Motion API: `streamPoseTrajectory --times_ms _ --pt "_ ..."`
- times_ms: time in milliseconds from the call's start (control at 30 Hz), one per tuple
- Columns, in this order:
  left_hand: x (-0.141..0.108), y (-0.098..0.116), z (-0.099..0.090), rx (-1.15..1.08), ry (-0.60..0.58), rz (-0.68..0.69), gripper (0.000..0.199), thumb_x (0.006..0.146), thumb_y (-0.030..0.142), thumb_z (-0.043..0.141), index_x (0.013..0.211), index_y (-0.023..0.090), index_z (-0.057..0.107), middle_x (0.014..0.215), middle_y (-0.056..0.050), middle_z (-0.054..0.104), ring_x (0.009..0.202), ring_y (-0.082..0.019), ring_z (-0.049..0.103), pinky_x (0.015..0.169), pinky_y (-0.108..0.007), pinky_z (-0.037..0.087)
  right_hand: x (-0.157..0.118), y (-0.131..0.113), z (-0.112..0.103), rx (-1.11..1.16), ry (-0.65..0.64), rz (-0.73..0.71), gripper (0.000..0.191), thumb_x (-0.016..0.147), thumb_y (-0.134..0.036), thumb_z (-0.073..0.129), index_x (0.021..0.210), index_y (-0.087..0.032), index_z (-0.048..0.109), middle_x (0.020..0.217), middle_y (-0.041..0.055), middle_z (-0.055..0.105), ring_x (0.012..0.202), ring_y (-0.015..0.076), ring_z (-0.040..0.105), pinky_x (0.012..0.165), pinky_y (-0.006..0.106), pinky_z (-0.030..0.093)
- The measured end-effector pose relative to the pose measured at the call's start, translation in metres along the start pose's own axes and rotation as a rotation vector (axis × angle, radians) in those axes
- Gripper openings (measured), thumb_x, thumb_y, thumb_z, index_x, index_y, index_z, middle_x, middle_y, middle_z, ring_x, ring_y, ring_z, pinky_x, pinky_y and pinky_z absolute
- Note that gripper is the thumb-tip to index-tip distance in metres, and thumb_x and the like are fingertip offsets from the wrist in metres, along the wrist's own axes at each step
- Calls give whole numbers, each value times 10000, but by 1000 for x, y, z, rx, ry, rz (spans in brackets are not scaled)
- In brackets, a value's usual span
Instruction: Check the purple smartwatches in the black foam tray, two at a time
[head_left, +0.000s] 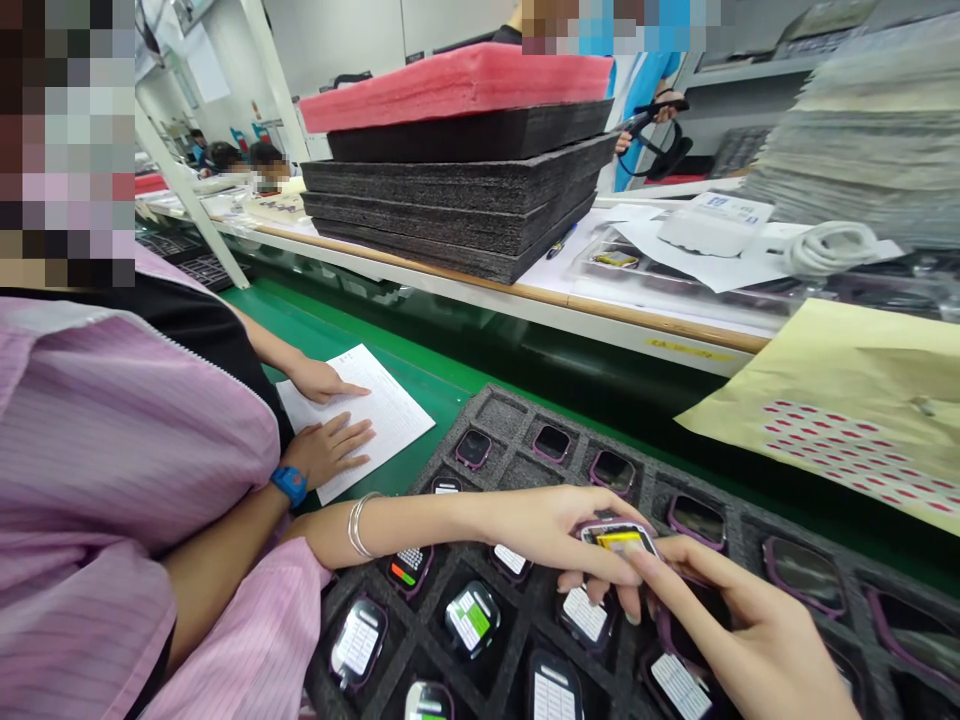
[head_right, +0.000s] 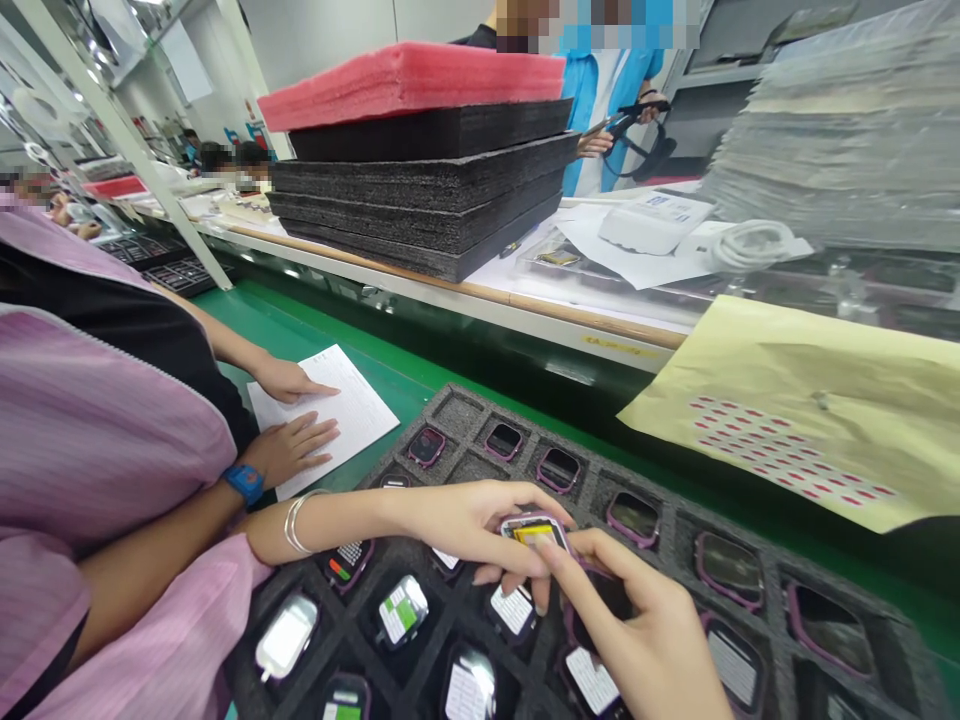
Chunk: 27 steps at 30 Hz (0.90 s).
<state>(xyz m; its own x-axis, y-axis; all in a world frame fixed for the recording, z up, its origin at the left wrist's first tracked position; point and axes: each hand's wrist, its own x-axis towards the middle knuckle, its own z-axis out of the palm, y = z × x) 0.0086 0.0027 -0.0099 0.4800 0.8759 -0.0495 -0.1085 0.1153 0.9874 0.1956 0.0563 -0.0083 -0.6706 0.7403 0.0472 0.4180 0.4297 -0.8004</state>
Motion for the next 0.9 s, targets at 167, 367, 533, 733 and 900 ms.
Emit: streamPoseTrajectory --times_ms 167,367,533,733,900 --pt "3 -5 0 18 -18 -34 214 878 123 568 1073 142 480 696 41 616 516 -67 547 471 -188 433 1 5 -1 7 -15 49 334 834 -531 558 790 -218 665 678 14 631 604 196 605 420 222 415" --pt "2 -6 0 94 -23 -11 214 895 193 561 1078 156 457 699 34 611 528 -75 553 436 -171 401 0 2 -1 -8 -9 -4 335 842 -519 549 740 -222 666 653 16 630 627 209 618 482 236 459" --pt "1 -6 -2 159 -45 15 184 897 208 554 1049 158 461 695 31 597 532 -79 529 442 -177 392 4 -1 -1 -25 -5 -62 365 857 -509 530 680 -220 665 672 15 658 612 202 618 656 271 517" --pt "0 -5 -1 216 -20 44 184 905 216 540 1065 145 483 666 40 576 530 -78 511 482 -189 409 5 3 1 -16 -26 -80 312 840 -490 569 731 -222 685 677 9 649 639 204 624 693 266 517" --pt "-2 -3 0 210 -17 29 185 901 201 543 1068 140 494 655 40 576 525 -77 512 491 -189 409 4 3 0 52 -38 -24 298 835 -498 583 791 -219 676 690 16 675 669 223 649 676 276 524"
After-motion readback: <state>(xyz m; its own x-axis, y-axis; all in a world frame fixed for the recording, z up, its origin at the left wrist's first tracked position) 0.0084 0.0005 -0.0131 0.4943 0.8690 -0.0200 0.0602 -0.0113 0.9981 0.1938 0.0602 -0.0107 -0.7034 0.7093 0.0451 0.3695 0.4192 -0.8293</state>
